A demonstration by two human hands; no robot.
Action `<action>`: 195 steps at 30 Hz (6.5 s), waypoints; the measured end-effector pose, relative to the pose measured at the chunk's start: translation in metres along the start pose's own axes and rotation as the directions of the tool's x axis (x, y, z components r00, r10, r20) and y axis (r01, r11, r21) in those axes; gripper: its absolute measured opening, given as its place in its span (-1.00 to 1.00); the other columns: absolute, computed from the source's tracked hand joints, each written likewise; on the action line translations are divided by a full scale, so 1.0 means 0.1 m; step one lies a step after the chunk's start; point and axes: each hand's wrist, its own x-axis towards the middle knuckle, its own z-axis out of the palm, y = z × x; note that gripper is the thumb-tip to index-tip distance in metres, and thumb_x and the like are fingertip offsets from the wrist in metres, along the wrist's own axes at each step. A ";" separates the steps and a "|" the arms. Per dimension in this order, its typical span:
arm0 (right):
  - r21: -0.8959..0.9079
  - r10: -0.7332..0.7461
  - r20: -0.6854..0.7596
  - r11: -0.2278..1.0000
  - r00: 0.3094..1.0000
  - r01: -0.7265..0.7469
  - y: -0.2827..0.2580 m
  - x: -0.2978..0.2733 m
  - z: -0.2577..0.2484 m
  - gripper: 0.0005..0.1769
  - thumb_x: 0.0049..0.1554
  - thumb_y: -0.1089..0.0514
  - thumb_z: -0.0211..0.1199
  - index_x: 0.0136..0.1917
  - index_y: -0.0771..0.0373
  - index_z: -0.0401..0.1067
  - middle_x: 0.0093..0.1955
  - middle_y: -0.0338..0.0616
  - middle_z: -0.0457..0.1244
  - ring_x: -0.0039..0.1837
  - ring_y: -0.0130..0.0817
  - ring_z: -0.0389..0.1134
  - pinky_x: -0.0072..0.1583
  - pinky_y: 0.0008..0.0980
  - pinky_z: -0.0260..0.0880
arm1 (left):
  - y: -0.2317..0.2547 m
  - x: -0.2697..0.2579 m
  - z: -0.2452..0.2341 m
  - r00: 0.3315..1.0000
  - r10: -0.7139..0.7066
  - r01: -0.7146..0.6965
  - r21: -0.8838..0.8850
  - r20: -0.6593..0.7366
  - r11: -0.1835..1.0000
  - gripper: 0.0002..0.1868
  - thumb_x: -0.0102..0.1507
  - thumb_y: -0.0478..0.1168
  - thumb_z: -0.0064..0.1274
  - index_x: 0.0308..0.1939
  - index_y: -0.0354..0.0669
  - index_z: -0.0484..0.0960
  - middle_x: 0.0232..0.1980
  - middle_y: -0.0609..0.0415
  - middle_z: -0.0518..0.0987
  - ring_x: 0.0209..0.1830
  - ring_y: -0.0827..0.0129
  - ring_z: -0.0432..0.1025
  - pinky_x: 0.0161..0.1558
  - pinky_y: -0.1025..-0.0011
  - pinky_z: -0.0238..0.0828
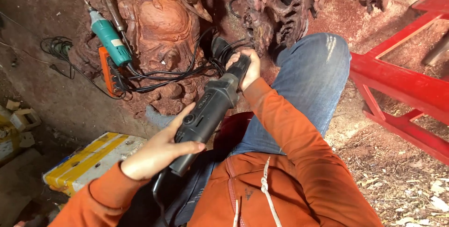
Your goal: Carving intricate details into a large wooden sculpture using a power die grinder
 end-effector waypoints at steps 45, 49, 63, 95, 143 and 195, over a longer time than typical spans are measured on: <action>-0.009 -0.016 -0.061 1.000 0.998 0.015 0.03 -0.03 -0.14 -0.89 -0.01 0.10 0.14 -0.27 0.15 0.30 -0.38 -0.23 0.24 -0.35 -0.37 0.26 -0.17 -0.39 0.40 | -0.11 0.03 0.12 0.999 0.005 -0.008 -0.071 -0.036 0.997 0.02 0.01 -0.19 0.12 0.57 0.18 0.10 0.40 0.06 0.47 0.19 0.28 0.45 0.16 0.36 0.31; 0.033 -0.057 -0.053 0.998 0.997 0.059 0.01 0.02 -0.15 -0.88 0.01 0.11 0.15 -0.24 0.16 0.29 -0.35 -0.24 0.25 -0.30 -0.40 0.28 -0.14 -0.37 0.41 | 0.17 0.02 0.11 0.999 -0.029 0.028 -0.022 -0.040 0.999 0.05 0.00 -0.21 0.12 0.59 0.17 0.07 0.29 -0.04 0.54 -0.04 0.24 0.53 -0.05 0.37 0.40; 0.164 0.120 0.062 0.978 0.991 -0.128 -0.11 0.08 -0.26 -0.85 -0.01 0.07 0.17 -0.24 0.14 0.28 -0.34 -0.27 0.23 -0.26 -0.37 0.24 -0.10 -0.39 0.39 | 0.49 -0.02 0.21 0.993 -0.102 0.111 0.171 -0.061 0.979 0.05 0.03 -0.13 0.13 0.59 0.19 0.02 0.16 0.03 0.65 -0.06 0.26 0.58 -0.09 0.42 0.45; -0.806 -0.523 -0.326 0.590 0.787 0.058 0.08 -0.40 0.05 -0.77 -0.08 0.10 0.32 -0.19 0.25 0.44 -0.36 -0.09 0.29 -0.31 -0.26 0.38 -0.20 -0.25 0.52 | -1.82 0.86 1.05 0.961 0.197 -0.266 -0.445 -0.196 0.855 0.11 -0.07 0.17 0.43 0.53 0.33 0.25 0.43 -0.30 0.36 0.41 -0.09 0.28 0.35 0.10 0.18; -0.881 -0.604 -0.320 0.472 0.730 0.005 -0.21 -0.33 -0.09 -0.50 -0.11 0.06 0.33 0.13 0.16 0.49 -0.30 -0.05 0.28 -0.29 -0.21 0.41 -0.17 -0.21 0.59 | -2.16 1.25 1.27 0.922 0.299 -0.386 -0.578 -0.245 0.719 0.05 -0.09 -0.01 0.51 0.47 0.23 0.37 0.33 -0.19 0.46 0.36 0.16 0.33 0.33 0.32 0.19; -0.836 -0.533 -0.286 0.545 0.796 0.065 -0.30 -0.29 0.00 -0.39 -0.08 0.11 0.32 0.27 0.18 0.44 -0.32 -0.05 0.28 -0.31 -0.20 0.39 -0.20 -0.20 0.54 | -1.93 1.16 1.17 0.952 0.232 -0.301 -0.467 -0.199 0.832 0.13 -0.13 0.16 0.46 0.50 0.39 0.29 0.35 -0.22 0.44 0.40 -0.01 0.32 0.32 0.22 0.23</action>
